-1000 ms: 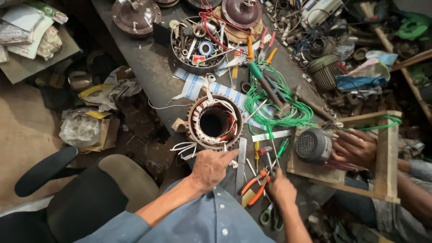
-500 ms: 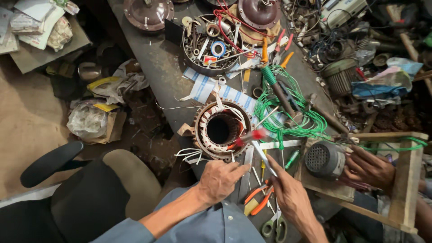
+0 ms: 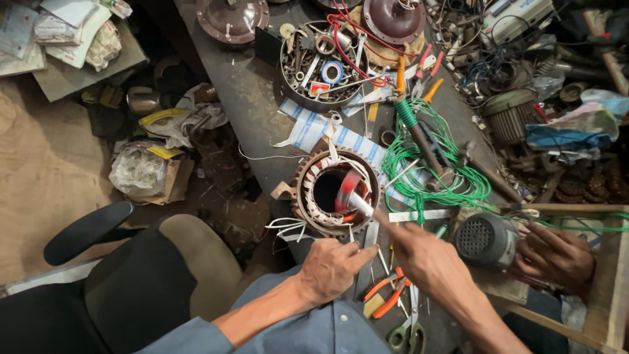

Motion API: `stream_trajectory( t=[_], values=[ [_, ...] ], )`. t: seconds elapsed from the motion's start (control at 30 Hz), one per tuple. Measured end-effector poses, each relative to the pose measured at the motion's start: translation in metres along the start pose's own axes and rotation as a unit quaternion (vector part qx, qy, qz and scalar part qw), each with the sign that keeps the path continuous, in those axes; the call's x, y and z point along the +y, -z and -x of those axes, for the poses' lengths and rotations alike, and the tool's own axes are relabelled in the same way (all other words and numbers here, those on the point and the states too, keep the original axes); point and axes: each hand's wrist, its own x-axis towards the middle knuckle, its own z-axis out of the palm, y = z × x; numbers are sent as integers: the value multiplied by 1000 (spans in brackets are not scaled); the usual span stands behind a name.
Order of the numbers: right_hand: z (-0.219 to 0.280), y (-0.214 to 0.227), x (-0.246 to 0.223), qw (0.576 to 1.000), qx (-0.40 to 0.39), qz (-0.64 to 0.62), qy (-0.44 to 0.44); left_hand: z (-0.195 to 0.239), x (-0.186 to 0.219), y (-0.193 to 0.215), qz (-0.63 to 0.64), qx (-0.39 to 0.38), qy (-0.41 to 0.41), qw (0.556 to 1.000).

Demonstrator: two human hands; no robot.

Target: The person inserts white insulating strips into the slots of a motor stator, using a screwdriver to press them into place. The person repeatedly adjusts and tucks the strips around the copper windings.

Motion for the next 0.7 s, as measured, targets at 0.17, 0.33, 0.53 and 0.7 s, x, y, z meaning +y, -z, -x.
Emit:
stream_trajectory(
  t=[0.17,0.33,0.53,0.7],
  values=[
    [-5,13,-2,1000,-2,28,-9,1,0,0,-3,-21,-3,1000],
    [-15,14,-10,991,-59,115,21,1,1,3,-9,-30,-12,999],
    [-21,20,-13,991,-63,114,33,-2,1,1,4,-25,-1,1000],
    [-19,25,-13,997,-2,79,22,-3,2,2,-7,-19,-17,1000]
  ],
)
